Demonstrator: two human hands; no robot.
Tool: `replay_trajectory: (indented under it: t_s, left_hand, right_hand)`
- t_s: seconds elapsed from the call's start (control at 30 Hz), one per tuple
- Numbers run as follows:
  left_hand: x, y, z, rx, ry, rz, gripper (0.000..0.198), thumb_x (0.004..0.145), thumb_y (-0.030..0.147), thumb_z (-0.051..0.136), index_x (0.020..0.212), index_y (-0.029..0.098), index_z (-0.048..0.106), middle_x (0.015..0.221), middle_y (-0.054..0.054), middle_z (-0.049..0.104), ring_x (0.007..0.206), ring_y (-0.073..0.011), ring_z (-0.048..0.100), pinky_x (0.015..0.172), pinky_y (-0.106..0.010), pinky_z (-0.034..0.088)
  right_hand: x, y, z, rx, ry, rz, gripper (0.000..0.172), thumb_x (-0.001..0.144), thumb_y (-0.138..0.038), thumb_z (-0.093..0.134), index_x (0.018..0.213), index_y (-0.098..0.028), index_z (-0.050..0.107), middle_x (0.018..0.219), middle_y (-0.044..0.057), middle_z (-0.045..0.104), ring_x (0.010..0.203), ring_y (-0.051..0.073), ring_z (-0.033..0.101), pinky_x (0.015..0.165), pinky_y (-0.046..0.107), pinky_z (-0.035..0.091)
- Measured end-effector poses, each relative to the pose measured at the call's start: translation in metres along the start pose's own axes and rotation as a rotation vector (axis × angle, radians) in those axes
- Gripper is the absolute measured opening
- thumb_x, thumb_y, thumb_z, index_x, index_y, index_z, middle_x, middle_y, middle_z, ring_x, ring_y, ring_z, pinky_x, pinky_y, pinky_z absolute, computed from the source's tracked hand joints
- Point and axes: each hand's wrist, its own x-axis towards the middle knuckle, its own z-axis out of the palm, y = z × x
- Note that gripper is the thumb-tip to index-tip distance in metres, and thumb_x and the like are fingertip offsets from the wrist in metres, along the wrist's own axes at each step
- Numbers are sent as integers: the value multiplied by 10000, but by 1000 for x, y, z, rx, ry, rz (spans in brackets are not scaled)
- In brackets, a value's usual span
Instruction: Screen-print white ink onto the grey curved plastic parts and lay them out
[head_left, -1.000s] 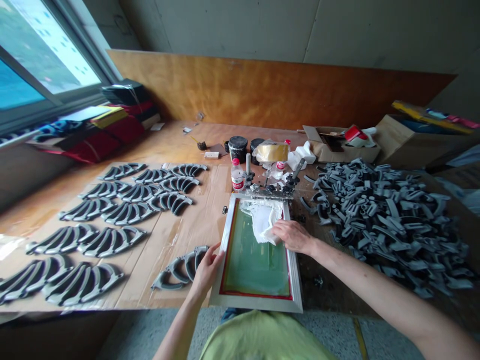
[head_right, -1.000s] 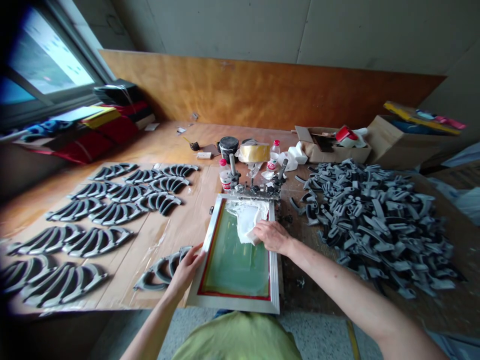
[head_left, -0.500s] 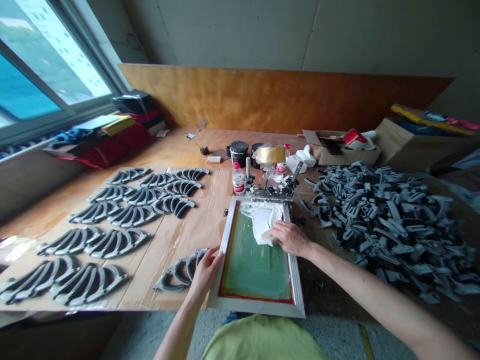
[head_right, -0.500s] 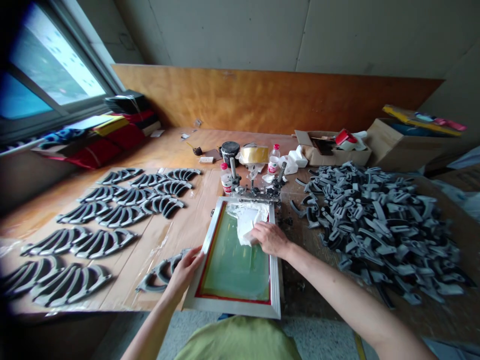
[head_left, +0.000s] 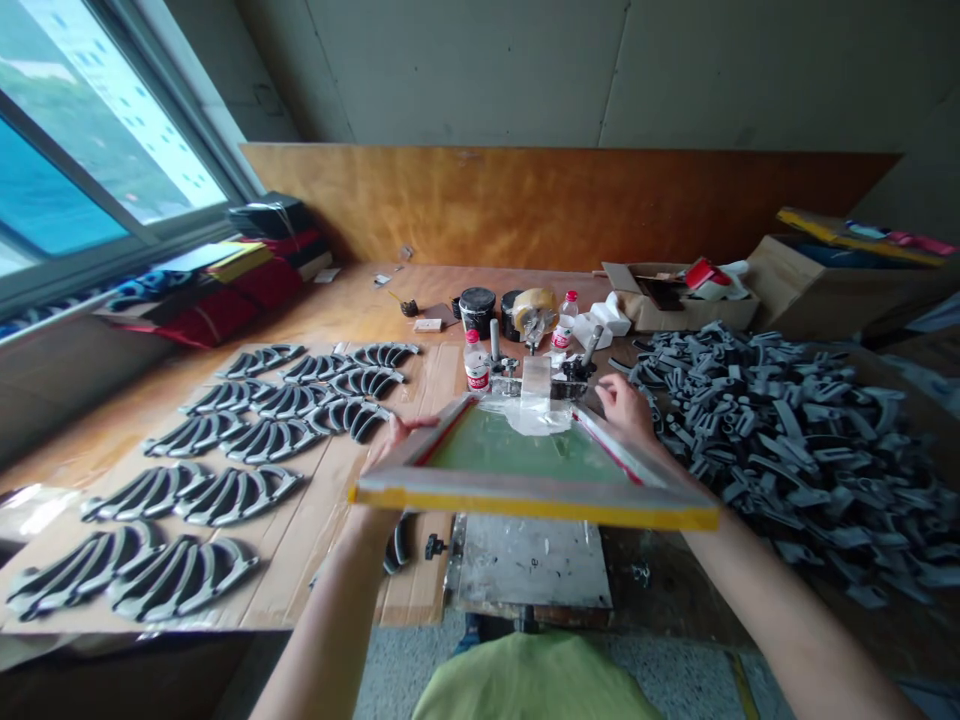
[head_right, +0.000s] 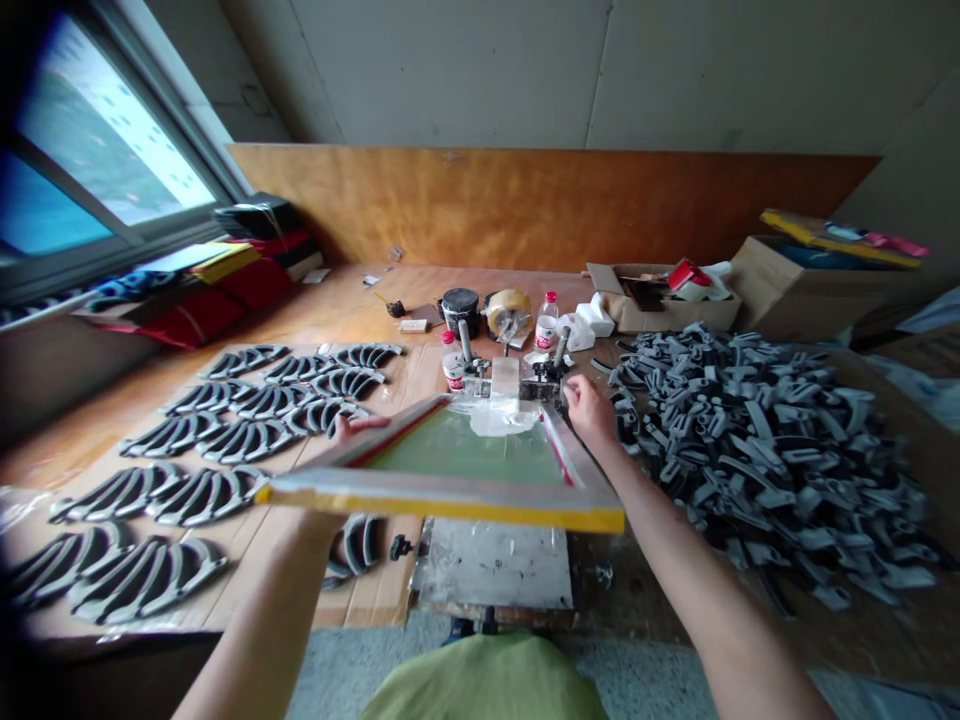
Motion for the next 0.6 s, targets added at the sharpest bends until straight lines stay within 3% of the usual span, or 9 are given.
replay_trajectory:
  t_s: [0.07,0.13,0.23,0.3,0.33,0.43,0.5,0.6]
  left_hand:
    - [18,18,14,-121,-31,60,496,852,608,522,1015,159,657,850,-50,698,726,-169,643,588,-266,516]
    - [31,31,26,-160,-52,66,456,847,582,554,967,149,633,793,-45,688,702,-147,633,574,-229,500]
    - [34,28,35,-218,24,94,473,843,616,547,1004,173,597,768,-17,678,659,-113,615,566,-195,485]
    - [20,6,39,-253,67,50,502,827,625,571,1086,194,577,774,1,673,640,-101,611,563,-188,485]
    - [9,-10,42,-240,28,-39,525,812,625,595,1101,187,580,786,-8,680,638,-105,616,557,-193,488]
    - [-35,-66,56,-110,-250,-506,601,768,639,644,1079,125,625,908,-116,720,714,-179,678,532,-240,510]
    - [-63,-98,64,-173,-253,-673,606,780,655,619,1116,150,611,989,-134,720,817,-226,706,574,-280,545]
    - [-86,-126,57,-292,-123,-712,517,787,619,637,1047,173,609,888,-92,720,792,-215,715,603,-281,554]
  right_hand:
    - [-30,15,13,58,-88,14,240,917,-348,498,1036,-204,649,837,64,698,808,243,645,732,350,494]
    - [-63,18,31,106,-194,-76,236,890,-356,559,1058,-209,637,871,59,701,840,237,648,754,350,501]
    - [-94,8,51,105,-312,-253,355,832,-298,668,1170,-218,599,1069,78,678,1022,248,610,876,384,482]
    - [-102,-4,53,65,-349,-294,296,820,-227,686,1110,-219,623,1096,74,654,1068,246,576,921,397,460]
    - [-104,-11,51,49,-349,-288,219,826,-200,680,1041,-212,638,1064,69,648,1046,239,574,916,392,460]
    - [-121,-42,40,49,-305,-316,52,858,-193,654,908,-191,637,960,61,625,943,214,571,857,360,473]
    - [-142,-65,37,64,-282,-472,50,881,-232,634,909,-191,640,912,59,616,912,213,562,846,361,470]
    - [-157,-75,41,139,-338,-774,168,900,-322,618,1026,-215,649,880,41,633,885,206,572,852,365,471]
